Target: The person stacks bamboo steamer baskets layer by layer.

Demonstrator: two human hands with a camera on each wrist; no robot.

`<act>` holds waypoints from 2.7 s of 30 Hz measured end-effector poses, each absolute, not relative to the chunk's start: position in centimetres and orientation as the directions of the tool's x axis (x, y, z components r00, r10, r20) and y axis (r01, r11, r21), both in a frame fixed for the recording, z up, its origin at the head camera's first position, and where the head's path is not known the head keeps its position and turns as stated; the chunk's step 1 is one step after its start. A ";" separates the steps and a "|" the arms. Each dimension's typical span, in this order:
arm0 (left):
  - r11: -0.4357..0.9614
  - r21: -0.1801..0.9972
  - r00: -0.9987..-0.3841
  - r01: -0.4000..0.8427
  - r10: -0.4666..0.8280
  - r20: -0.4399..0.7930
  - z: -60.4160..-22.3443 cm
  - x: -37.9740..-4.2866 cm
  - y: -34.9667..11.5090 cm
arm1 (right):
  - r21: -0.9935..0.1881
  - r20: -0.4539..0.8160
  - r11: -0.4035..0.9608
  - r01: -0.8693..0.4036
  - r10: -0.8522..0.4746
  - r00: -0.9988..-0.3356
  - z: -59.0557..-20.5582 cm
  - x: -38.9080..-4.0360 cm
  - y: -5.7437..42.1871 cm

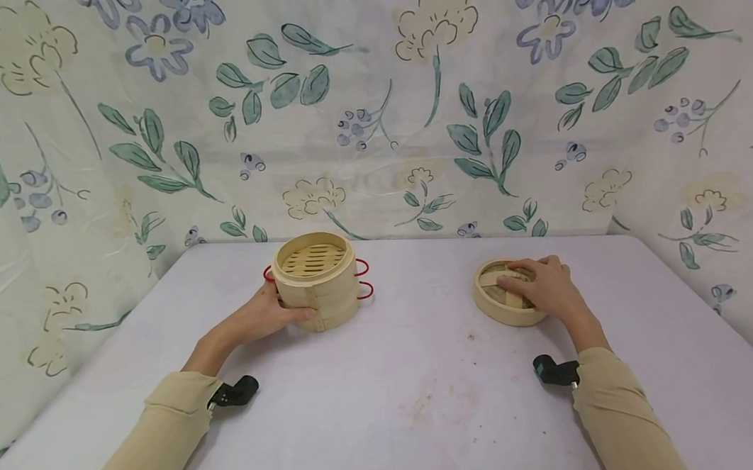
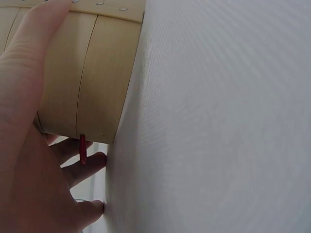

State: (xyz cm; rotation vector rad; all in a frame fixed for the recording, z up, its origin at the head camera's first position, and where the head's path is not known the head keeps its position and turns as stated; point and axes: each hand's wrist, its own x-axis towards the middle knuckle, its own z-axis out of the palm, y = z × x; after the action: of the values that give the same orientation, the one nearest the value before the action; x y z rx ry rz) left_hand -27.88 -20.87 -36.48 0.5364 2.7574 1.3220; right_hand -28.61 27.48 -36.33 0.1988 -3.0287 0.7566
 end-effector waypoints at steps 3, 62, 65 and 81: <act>0.579 0.760 -0.939 0.295 0.325 0.117 -36.5 -27.9 -20.8 | -0.471 0.005 0.874 -0.121 -0.134 -0.991 -36.4 -28.7 27.6; 0.580 0.760 -0.938 0.294 0.328 0.113 -36.5 -28.0 -20.9 | -0.500 0.103 0.825 -0.262 -0.244 -0.964 -34.8 -28.7 26.8; 0.579 0.761 -0.938 0.292 0.328 0.110 -36.5 -28.0 -20.9 | -0.504 0.120 0.818 -0.277 -0.251 -0.961 -34.5 -28.7 26.6; 0.563 0.775 -0.938 0.285 0.332 0.104 -36.5 -27.9 -20.9 | -0.493 0.130 0.824 -0.279 -0.247 -0.960 -32.5 -28.2 25.3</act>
State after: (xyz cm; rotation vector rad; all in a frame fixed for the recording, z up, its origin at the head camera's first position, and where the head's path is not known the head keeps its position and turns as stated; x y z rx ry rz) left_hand -27.95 -20.91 -36.45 0.5393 2.7296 1.3387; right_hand -28.21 25.28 -32.46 0.4242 -2.9426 0.8092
